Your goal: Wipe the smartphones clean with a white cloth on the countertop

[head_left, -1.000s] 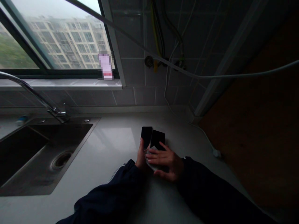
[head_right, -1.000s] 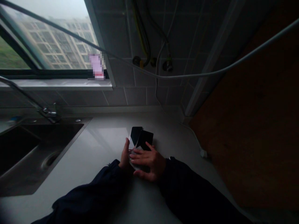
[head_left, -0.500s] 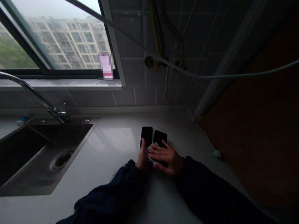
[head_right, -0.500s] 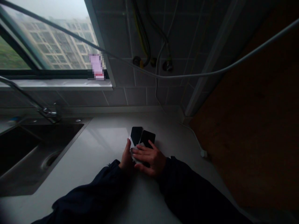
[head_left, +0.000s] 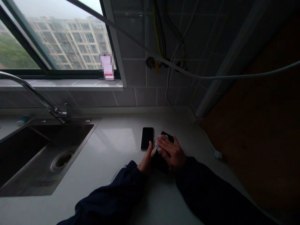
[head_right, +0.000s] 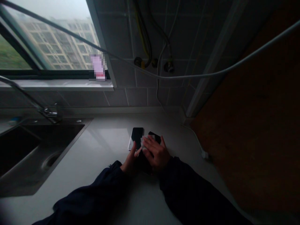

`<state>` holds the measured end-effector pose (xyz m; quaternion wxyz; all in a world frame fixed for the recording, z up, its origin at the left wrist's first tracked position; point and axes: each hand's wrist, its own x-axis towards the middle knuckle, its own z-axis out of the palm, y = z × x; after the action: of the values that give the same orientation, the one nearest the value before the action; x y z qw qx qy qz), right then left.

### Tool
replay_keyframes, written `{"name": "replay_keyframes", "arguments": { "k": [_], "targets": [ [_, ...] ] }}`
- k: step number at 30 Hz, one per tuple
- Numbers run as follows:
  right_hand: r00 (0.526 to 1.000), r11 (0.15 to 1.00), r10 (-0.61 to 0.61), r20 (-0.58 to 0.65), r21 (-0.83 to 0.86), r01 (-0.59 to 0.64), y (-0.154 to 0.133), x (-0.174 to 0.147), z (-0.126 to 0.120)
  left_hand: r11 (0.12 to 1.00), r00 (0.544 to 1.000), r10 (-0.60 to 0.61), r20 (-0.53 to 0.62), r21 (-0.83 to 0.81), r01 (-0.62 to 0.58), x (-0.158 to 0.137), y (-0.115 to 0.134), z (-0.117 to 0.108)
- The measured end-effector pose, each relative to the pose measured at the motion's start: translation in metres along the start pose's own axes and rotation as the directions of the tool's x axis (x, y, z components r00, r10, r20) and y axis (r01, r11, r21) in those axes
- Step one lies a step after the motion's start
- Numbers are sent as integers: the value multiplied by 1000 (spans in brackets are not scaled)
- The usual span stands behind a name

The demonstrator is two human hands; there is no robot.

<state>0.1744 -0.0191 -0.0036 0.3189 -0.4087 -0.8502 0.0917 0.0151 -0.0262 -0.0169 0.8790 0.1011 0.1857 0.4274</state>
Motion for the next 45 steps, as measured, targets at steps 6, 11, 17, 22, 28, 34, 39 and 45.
{"name": "replay_keyframes", "arguments": {
  "k": [6,11,17,22,28,34,39,45],
  "targets": [
    [978,981,167,-127,-78,-178,11,4,2,985,999,-52,-12,164,53,-4,-2,7],
    [975,977,184,-125,-81,-195,14,4,2,983,995,-50,-88,171,65,-9,-4,9],
    [970,973,211,-121,-65,-220,13,3,2,987,994,-38,-102,151,53,-10,3,8],
    [981,983,178,-77,-39,-181,11,2,3,994,989,48,-140,101,-34,-11,14,12],
    [989,989,145,-32,-34,-146,11,1,2,993,996,-4,-95,117,15,-11,13,12],
    [997,997,73,20,-34,-72,16,0,8,997,993,-11,-121,73,20,-11,12,19],
    [1000,1000,-14,17,-1,14,19,-4,15,997,990,67,-124,53,-61,-8,11,18],
    [998,997,-60,12,57,60,22,-6,20,995,986,98,-138,41,-94,-4,10,11]
  ]
}}
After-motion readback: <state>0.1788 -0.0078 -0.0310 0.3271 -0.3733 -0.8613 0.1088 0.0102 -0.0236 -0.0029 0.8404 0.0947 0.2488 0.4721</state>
